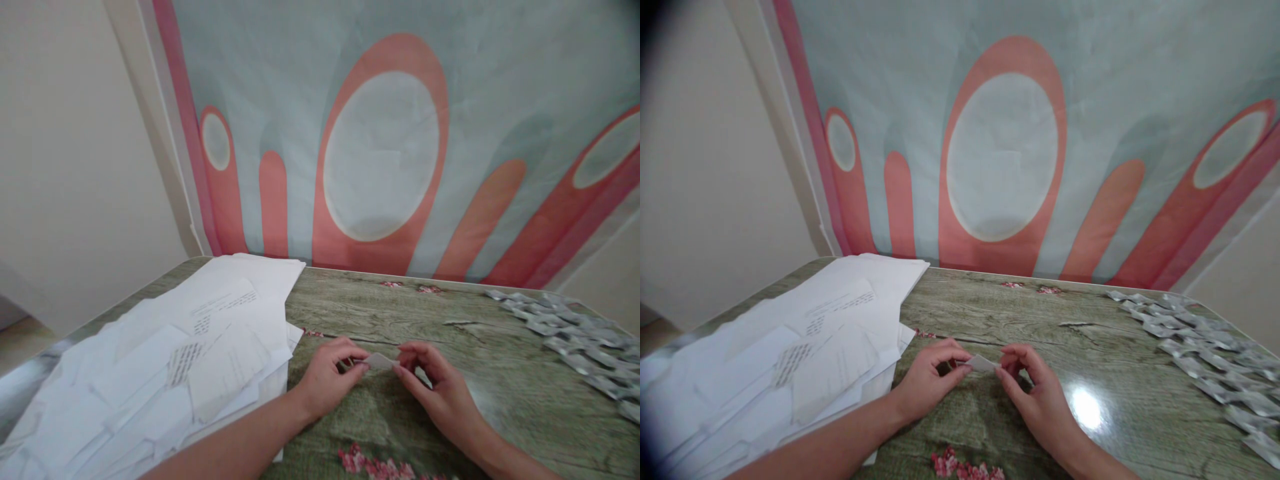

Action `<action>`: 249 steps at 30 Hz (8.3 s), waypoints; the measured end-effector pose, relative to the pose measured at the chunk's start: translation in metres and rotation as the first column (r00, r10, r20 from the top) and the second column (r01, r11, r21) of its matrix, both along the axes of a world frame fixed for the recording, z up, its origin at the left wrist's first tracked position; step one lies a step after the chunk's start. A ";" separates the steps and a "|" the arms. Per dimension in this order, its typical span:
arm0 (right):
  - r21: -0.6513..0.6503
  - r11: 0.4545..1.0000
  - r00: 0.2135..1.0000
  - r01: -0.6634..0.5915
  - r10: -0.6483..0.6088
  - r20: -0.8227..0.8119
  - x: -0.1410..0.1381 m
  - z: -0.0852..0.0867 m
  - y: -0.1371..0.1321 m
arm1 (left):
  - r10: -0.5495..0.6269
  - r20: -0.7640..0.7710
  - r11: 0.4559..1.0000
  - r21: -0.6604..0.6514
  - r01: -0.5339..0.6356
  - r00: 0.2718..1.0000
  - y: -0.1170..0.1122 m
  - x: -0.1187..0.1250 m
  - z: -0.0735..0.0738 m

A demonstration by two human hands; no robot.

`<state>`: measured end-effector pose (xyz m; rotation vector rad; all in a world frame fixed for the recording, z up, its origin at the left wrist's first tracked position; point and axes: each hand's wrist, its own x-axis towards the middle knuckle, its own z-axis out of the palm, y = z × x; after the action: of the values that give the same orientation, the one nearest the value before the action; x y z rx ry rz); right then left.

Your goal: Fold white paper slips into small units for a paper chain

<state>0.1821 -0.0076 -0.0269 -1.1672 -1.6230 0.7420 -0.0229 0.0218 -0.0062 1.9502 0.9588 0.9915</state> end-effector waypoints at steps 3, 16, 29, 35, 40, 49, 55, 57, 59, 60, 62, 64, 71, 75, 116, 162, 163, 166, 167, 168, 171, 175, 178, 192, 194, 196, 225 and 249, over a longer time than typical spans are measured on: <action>0.021 1.000 0.999 -0.013 0.012 0.040 0.000 -0.001 -0.001 | -0.019 -0.045 1.000 -0.010 0.019 0.999 -0.001 0.001 0.003; 0.153 0.975 0.973 -0.160 0.129 0.194 -0.005 0.007 -0.006 | -0.065 -0.153 0.997 0.024 0.070 0.986 -0.001 0.001 -0.001; -0.368 0.916 0.985 -0.159 0.120 -0.126 -0.007 0.017 -0.003 | -0.115 -0.204 0.993 0.001 0.118 0.972 -0.002 -0.001 0.004; -0.352 0.912 0.975 -0.210 0.224 -0.001 -0.007 0.015 -0.003 | -0.132 -0.184 0.991 0.006 0.135 0.974 -0.002 -0.001 0.002; -0.355 0.910 0.971 -0.214 0.238 0.024 -0.006 0.016 -0.005 | -0.102 -0.191 0.995 0.003 0.105 0.976 -0.002 -0.001 0.002; -0.262 0.942 0.962 -0.212 0.249 0.116 -0.009 0.009 -0.007 | -0.109 -0.200 0.994 -0.008 0.109 0.974 -0.003 -0.001 0.002; -0.148 0.973 0.935 -0.177 0.213 0.284 -0.011 0.004 -0.010 | -0.118 -0.220 0.993 -0.013 0.118 0.968 -0.002 -0.001 0.000; -0.130 0.975 0.927 -0.182 0.214 0.308 -0.011 0.004 -0.011 | -0.128 -0.222 0.992 -0.020 0.127 0.966 -0.002 -0.002 0.000; -0.122 0.974 0.924 -0.191 0.221 0.313 -0.011 0.004 -0.011 | -0.139 -0.214 0.990 -0.029 0.136 0.967 -0.003 -0.001 0.000; -0.124 0.973 0.924 -0.194 0.224 0.309 -0.011 0.005 -0.012 | -0.138 -0.201 0.990 -0.038 0.133 0.970 -0.003 -0.001 0.001; -0.135 0.973 0.931 -0.185 0.217 0.293 -0.010 0.006 -0.011 | -0.135 -0.135 0.988 -0.089 0.124 0.982 -0.002 -0.001 0.002; -0.148 0.975 0.944 -0.165 0.199 0.264 -0.008 0.006 -0.009 | -0.116 -0.023 0.978 -0.179 0.110 0.993 -0.001 -0.001 0.001; -0.216 0.964 0.971 -0.155 0.189 0.146 0.001 0.001 -0.002 | -0.050 0.086 0.952 -0.298 0.073 0.995 0.008 -0.001 -0.006; -0.246 0.955 0.971 -0.166 0.202 0.129 -0.001 0.001 -0.001 | -0.118 0.081 0.942 -0.307 0.138 0.990 0.007 -0.003 -0.006; -0.283 0.942 0.970 -0.180 0.218 0.109 -0.002 0.009 -0.001 | 0.066 -0.305 0.997 0.062 -0.049 0.950 -0.005 0.001 -0.001; -0.283 0.947 0.982 -0.150 0.176 0.070 -0.001 0.001 0.003 | -0.049 -0.046 0.999 -0.013 0.049 0.998 -0.008 0.002 0.002; -0.285 0.947 0.982 -0.148 0.175 0.074 -0.002 0.002 0.003 | -0.069 -0.056 0.997 0.013 0.070 0.996 -0.009 0.002 0.003; -0.290 0.948 0.981 -0.132 0.167 0.097 -0.004 0.003 0.002 | -0.100 -0.108 0.992 0.072 0.108 0.989 -0.011 0.001 0.003; -0.291 0.948 0.981 -0.129 0.165 0.103 -0.004 0.003 0.001 | -0.100 -0.125 0.990 0.086 0.111 0.987 -0.012 0.001 0.002; -0.290 0.948 0.980 -0.128 0.165 0.107 -0.004 0.003 0.001 | -0.097 -0.141 0.989 0.099 0.112 0.985 -0.012 0.001 0.001; -0.281 0.950 0.976 -0.137 0.177 0.125 -0.005 0.002 0.000 | -0.086 -0.212 0.983 0.139 0.118 0.973 -0.013 0.001 -0.002; -0.268 0.954 0.971 -0.137 0.183 0.155 -0.005 -0.001 0.000 | -0.078 -0.338 0.969 0.194 0.151 0.938 -0.013 0.001 -0.004; -0.261 0.956 0.967 -0.133 0.183 0.177 -0.005 -0.003 -0.001 | -0.069 -0.376 0.967 0.202 0.155 0.924 -0.015 0.001 -0.003; -0.190 0.960 0.959 -0.206 0.236 0.154 -0.009 0.008 -0.006 | -0.053 -0.017 0.998 -0.046 0.052 0.998 -0.011 0.006 0.000; -0.190 0.959 0.962 -0.210 0.237 0.136 -0.008 0.007 -0.005 | -0.068 -0.011 0.996 -0.053 0.067 0.998 -0.012 0.006 -0.002; -0.187 0.959 0.963 -0.214 0.240 0.127 -0.007 0.005 -0.005 | -0.079 -0.008 0.994 -0.072 0.078 0.997 -0.012 0.006 -0.003; 0.188 0.952 0.855 -0.239 0.115 0.505 0.002 -0.006 0.001 | -0.028 -0.264 0.993 0.099 0.056 0.964 -0.011 0.004 -0.009; 0.255 0.896 0.506 -0.363 -0.041 0.861 -0.002 -0.004 -0.005 | 0.115 -0.668 0.892 0.395 0.220 0.735 -0.026 0.006 0.001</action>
<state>0.1804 -0.0126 -0.0312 -1.1153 -2.5990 -0.1964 -0.0172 -0.0037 -0.0051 2.8349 1.1050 0.4571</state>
